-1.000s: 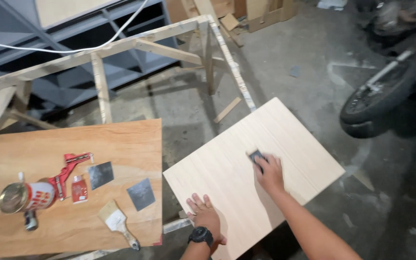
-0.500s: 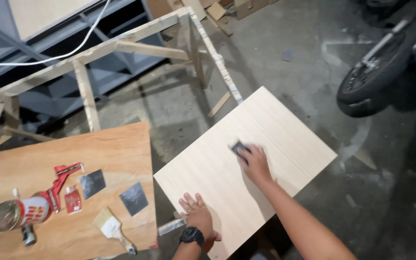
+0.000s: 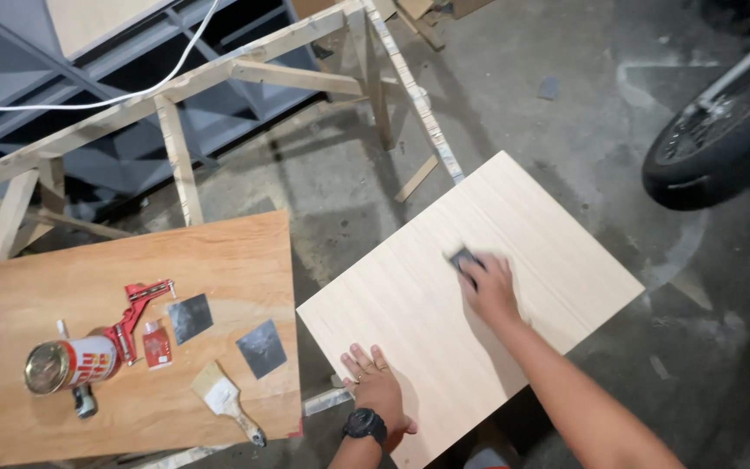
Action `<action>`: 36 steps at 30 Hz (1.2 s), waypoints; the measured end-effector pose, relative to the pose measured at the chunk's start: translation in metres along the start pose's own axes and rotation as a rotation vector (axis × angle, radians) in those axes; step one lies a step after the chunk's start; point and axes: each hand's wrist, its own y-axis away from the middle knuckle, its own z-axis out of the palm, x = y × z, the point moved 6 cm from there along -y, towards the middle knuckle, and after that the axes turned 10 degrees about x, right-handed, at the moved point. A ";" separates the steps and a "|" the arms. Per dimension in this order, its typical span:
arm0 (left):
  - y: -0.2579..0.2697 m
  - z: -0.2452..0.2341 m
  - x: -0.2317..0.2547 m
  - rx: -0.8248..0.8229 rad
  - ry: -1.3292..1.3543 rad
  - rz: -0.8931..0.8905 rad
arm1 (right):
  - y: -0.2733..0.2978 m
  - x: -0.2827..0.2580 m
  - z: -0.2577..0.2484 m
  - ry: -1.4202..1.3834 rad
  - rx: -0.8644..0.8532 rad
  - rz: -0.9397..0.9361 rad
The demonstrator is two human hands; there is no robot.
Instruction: Sanding the surface and edges of a wooden board with sandpaper and cleaning it with a brush.
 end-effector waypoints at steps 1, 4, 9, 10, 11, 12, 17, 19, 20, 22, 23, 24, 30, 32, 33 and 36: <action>0.002 -0.001 0.001 -0.004 -0.015 0.011 | -0.025 0.001 0.022 -0.018 0.010 -0.020; -0.001 0.002 0.002 0.002 -0.034 0.016 | -0.097 -0.004 0.070 -0.040 0.021 0.008; -0.006 0.008 0.000 0.020 -0.037 0.009 | -0.109 -0.006 0.087 0.008 -0.110 0.178; -0.007 0.005 0.001 0.034 -0.024 -0.005 | -0.106 -0.004 0.079 0.031 -0.103 0.149; -0.006 0.006 0.002 0.040 -0.028 0.011 | -0.083 0.000 0.060 0.047 -0.096 0.152; -0.006 0.006 0.001 0.037 -0.032 0.000 | -0.063 -0.002 0.040 0.016 -0.047 0.084; -0.009 0.006 0.001 0.051 -0.025 0.004 | 0.065 0.013 -0.078 0.034 0.010 0.085; -0.007 0.004 0.000 -0.035 -0.024 -0.045 | 0.118 0.028 -0.115 0.128 -0.027 0.213; -0.007 0.006 0.000 -0.028 -0.027 -0.040 | 0.129 0.031 -0.123 0.133 -0.019 0.214; -0.008 0.007 -0.001 -0.002 -0.042 -0.024 | 0.148 0.034 -0.137 0.125 0.039 0.157; -0.006 0.004 0.000 0.004 -0.044 -0.026 | 0.141 0.035 -0.132 0.122 0.045 0.155; -0.004 0.003 0.000 0.005 -0.024 -0.020 | 0.135 0.034 -0.126 0.131 0.067 0.144; 0.007 -0.010 0.001 -0.041 -0.011 -0.045 | 0.010 0.037 -0.035 0.084 0.055 0.053; 0.008 -0.009 0.000 -0.072 -0.013 -0.052 | -0.043 0.034 0.002 0.056 0.092 -0.014; 0.006 -0.007 -0.001 -0.044 0.000 -0.036 | -0.068 0.037 0.024 0.069 0.055 0.044; 0.003 -0.004 0.001 -0.013 0.002 -0.026 | -0.122 0.030 0.059 0.094 -0.034 0.183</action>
